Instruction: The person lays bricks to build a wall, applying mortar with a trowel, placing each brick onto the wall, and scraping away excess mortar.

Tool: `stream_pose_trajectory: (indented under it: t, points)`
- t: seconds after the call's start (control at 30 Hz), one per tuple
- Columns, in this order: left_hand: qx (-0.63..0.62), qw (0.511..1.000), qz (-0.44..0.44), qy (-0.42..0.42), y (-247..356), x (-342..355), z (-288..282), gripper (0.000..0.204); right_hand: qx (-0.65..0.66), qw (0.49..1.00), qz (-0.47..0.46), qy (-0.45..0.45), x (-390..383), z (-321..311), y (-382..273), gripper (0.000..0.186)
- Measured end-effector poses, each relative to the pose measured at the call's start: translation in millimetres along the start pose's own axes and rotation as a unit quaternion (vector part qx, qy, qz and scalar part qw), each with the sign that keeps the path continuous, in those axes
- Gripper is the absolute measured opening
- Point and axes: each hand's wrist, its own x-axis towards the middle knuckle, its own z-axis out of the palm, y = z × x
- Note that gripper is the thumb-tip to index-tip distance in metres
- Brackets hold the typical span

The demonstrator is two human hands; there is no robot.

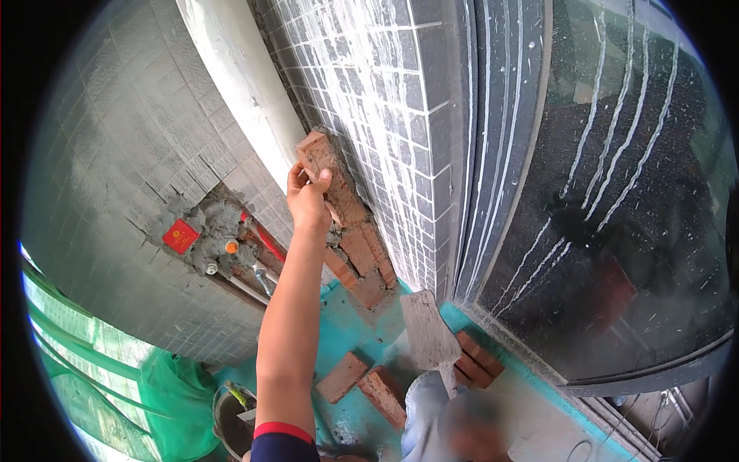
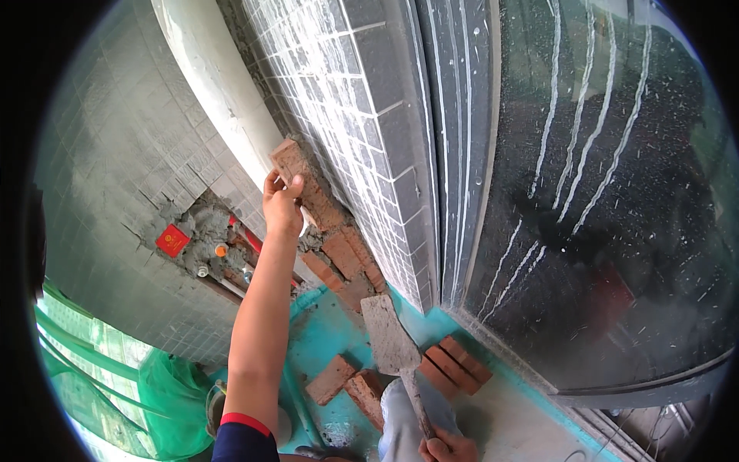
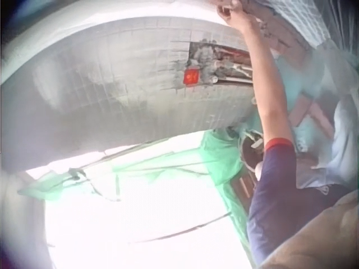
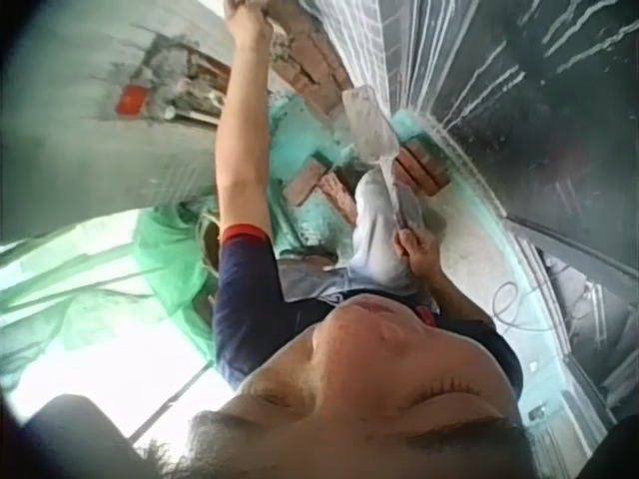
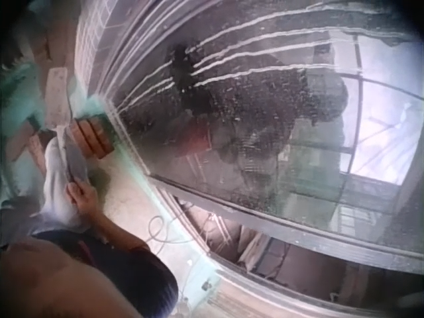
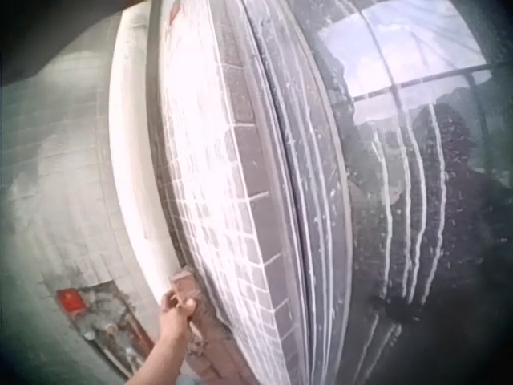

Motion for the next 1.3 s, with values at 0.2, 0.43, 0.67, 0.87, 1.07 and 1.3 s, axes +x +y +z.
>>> stream_pose_trajectory:
  t: [0.2, 0.43, 0.67, 0.87, 1.07, 1.3]
  points:
    - [0.047, 0.998, 0.043, 0.003, -31, 8, -1, 0.044, -0.015, 0.999, 0.035, -0.007, 6, -7, 6, 0.041]
    - [0.027, 0.998, 0.052, 0.038, -45, 9, 6, 0.047, -0.010, 0.999, -0.038, -0.001, 11, -2, 11, 0.042]
    - [0.077, 0.994, 0.075, 0.024, -50, 11, 3, 0.046, 0.012, 1.000, -0.008, -0.004, 8, 2, 6, 0.037]
    - [0.239, 0.969, 0.053, -0.027, -23, 8, -3, 0.051, 0.031, 0.997, -0.058, -0.027, 13, 3, 18, 0.035]
    - [0.568, 0.816, 0.087, -0.062, 12, 8, 3, 0.055, 0.008, 0.998, 0.020, -0.052, 18, 4, -14, 0.038]
    - [0.622, 0.744, 0.241, -0.044, 21, 12, 13, 0.062, 0.016, 0.997, 0.017, -0.073, 19, 8, -29, 0.040]
